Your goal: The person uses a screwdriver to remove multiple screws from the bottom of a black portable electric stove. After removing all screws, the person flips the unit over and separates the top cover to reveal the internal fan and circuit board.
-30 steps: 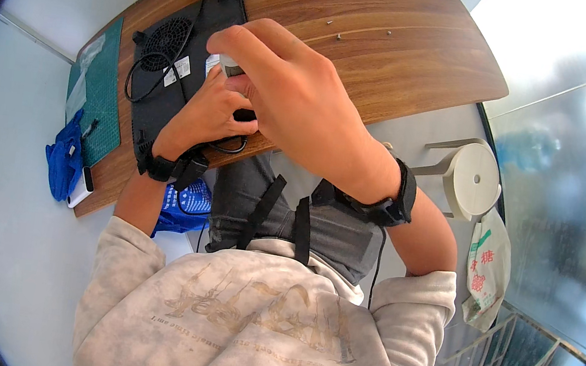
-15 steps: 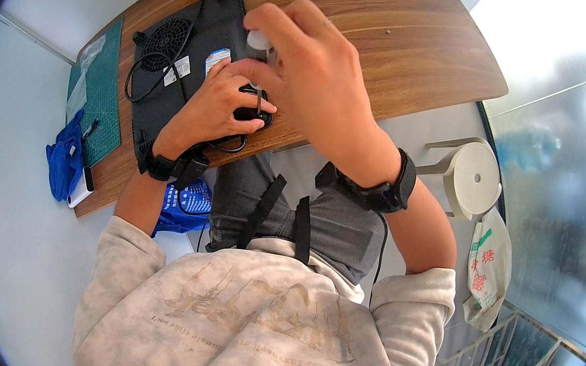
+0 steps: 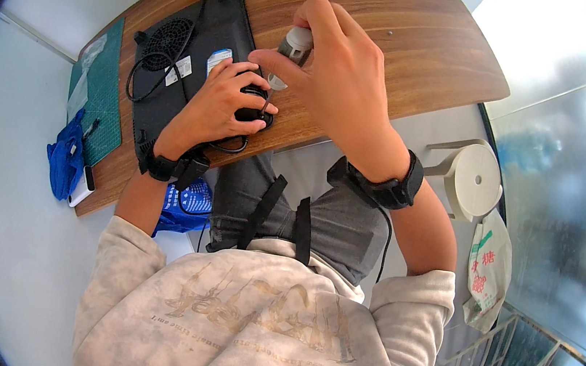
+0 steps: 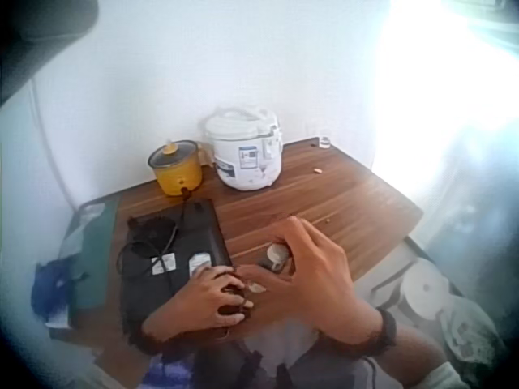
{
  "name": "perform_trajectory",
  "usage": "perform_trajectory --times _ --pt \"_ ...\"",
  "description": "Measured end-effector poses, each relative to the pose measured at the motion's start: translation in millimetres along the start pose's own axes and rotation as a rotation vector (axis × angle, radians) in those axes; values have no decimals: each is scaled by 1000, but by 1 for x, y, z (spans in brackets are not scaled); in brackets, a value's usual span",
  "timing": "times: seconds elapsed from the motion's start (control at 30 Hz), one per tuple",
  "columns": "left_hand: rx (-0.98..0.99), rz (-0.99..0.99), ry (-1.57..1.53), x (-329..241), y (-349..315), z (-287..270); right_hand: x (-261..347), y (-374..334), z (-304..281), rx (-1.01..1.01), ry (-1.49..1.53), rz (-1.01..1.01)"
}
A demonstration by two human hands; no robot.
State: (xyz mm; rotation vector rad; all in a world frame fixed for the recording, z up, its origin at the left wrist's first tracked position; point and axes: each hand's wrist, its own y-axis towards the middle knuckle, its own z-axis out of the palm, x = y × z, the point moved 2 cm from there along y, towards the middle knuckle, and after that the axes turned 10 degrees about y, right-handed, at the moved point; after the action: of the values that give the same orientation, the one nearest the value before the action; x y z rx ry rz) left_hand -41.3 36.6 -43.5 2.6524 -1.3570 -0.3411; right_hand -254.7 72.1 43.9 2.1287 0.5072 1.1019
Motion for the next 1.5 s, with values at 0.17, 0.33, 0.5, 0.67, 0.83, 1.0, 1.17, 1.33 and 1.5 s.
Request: perform_trajectory --times 0.17,0.33,0.5,0.67,0.83,1.0,1.17,1.33,1.5 --pt "15 -15 -2 -1 0 -4 1 -4 -3 53 88 43" --pt "17 -28 1 -2 0 -4 10 -2 -2 52 114 -90" --pt "19 -30 4 -2 0 -3 21 2 4 46 152 -111" --pt "32 -26 -3 -3 2 -5 24 5 9 124 245 -178" --pt "103 -81 -25 -2 1 -4 30 5 13 251 361 -80" --pt "-17 -73 -237 -3 -3 -8 40 -1 21 232 388 -210" --pt "-80 33 -180 4 -2 2 43 2 15 234 352 -231" --pt "131 -90 -67 6 0 4 42 3 7 243 310 -104" --pt "52 1 -80 4 1 -5 38 -3 2 323 342 11"
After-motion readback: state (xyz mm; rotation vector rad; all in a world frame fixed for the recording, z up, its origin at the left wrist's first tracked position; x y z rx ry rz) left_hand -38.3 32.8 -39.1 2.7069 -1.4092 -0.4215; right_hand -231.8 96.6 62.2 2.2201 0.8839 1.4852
